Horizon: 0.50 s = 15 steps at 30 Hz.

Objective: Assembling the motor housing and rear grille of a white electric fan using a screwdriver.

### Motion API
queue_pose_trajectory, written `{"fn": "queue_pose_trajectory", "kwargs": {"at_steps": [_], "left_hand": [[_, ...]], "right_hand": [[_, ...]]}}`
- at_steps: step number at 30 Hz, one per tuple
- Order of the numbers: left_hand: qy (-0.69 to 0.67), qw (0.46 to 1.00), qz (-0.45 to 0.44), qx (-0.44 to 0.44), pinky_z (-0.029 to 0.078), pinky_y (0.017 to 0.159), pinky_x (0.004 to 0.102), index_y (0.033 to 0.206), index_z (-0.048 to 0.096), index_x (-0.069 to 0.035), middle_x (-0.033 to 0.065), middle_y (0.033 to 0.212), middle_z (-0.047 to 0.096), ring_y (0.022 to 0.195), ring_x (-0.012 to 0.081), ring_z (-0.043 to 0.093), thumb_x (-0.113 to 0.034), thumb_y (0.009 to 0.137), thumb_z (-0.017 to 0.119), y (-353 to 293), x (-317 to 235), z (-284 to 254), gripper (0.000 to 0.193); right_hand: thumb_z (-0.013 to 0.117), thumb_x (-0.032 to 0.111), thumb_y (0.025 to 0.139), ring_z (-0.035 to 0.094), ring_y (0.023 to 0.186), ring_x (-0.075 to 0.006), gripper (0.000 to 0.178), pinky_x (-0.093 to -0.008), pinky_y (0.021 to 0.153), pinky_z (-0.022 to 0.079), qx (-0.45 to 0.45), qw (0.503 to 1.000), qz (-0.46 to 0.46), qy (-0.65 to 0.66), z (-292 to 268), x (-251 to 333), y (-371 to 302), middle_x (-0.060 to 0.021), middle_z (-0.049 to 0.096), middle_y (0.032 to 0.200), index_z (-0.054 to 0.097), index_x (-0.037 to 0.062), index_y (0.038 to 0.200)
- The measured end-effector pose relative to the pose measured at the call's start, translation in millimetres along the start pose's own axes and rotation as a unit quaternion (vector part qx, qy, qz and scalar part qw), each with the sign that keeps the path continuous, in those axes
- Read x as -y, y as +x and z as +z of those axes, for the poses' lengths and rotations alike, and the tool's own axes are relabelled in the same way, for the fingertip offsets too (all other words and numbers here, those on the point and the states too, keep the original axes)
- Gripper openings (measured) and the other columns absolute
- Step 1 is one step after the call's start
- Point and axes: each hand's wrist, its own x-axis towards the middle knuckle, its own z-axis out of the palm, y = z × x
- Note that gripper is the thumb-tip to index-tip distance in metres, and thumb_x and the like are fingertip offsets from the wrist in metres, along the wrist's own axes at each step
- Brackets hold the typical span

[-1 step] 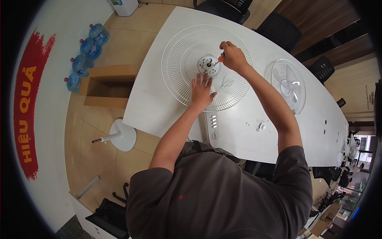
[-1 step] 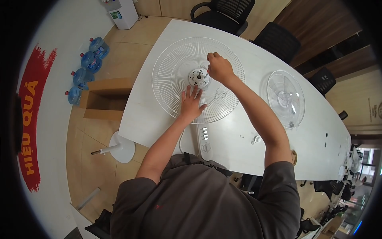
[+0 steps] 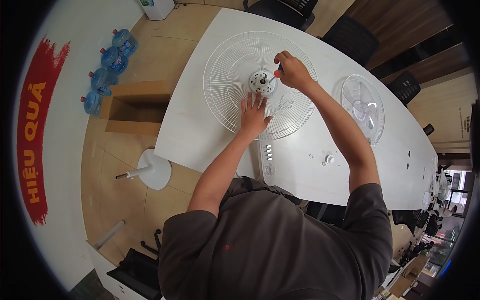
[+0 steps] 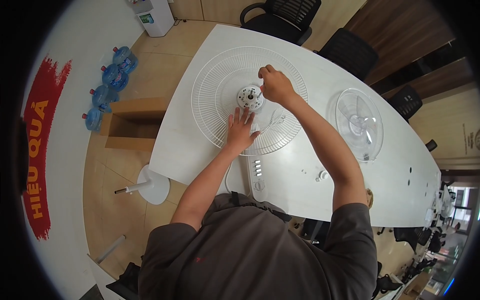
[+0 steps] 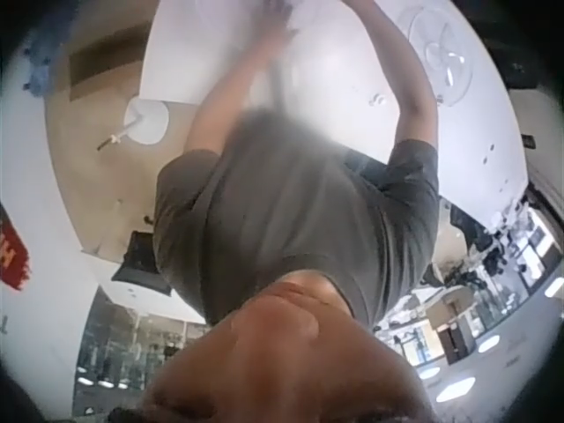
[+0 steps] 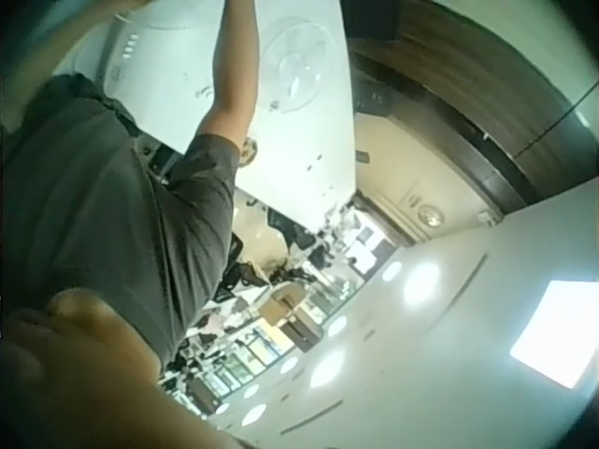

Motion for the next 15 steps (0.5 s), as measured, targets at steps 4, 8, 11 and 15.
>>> {"fn": "queue_pose_trajectory", "kwargs": {"at_steps": [4, 8, 11, 15], "left_hand": [[0.008, 1.000, 0.004, -0.008, 0.012, 0.117, 0.0603, 0.143, 0.048, -0.009, 0.0152, 0.157, 0.029, 0.147, 0.0411, 0.018, -0.042, 0.084, 0.069, 1, 1, 2, 0.070], [0.010, 1.000, -0.008, 0.009, 0.012, 0.117, 0.0595, 0.144, 0.047, -0.010, 0.0147, 0.158, 0.029, 0.147, 0.0406, 0.018, -0.042, 0.084, 0.070, -1, 1, 0, 0.071], [0.008, 1.000, 0.000, 0.004, 0.012, 0.117, 0.0592, 0.144, 0.046, -0.010, 0.0143, 0.158, 0.029, 0.147, 0.0403, 0.017, -0.041, 0.084, 0.070, 1, -1, 1, 0.072], [0.011, 1.000, -0.009, 0.011, 0.012, 0.118, 0.0591, 0.144, 0.046, -0.010, 0.0140, 0.158, 0.028, 0.148, 0.0402, 0.017, -0.041, 0.083, 0.071, -1, 2, 2, 0.073]], "right_hand": [[0.069, 0.014, 0.081, 0.066, 0.095, -0.0356, 0.041, -0.0429, 0.080, 0.054, -0.027, 0.996, -0.036, 0.074, 4, 2, 1, -0.0171, 0.065, 0.109, 0.052, 0.0042, 0.117], [0.068, 0.008, 0.078, 0.066, 0.094, -0.0353, 0.040, -0.0434, 0.080, 0.053, 0.040, 0.994, 0.104, -0.007, -6, 22, 1, -0.0164, 0.064, 0.110, 0.053, 0.0042, 0.115], [0.070, 0.014, 0.082, 0.067, 0.092, -0.0354, 0.038, -0.0442, 0.078, 0.054, -0.016, 1.000, -0.005, 0.020, 11, -4, 2, -0.0188, 0.064, 0.110, 0.053, 0.0044, 0.115], [0.072, 0.019, 0.083, 0.067, 0.091, -0.0358, 0.036, -0.0441, 0.075, 0.054, -0.073, 0.996, -0.048, 0.007, 8, 9, -3, -0.0192, 0.064, 0.106, 0.056, 0.0030, 0.111]]}}
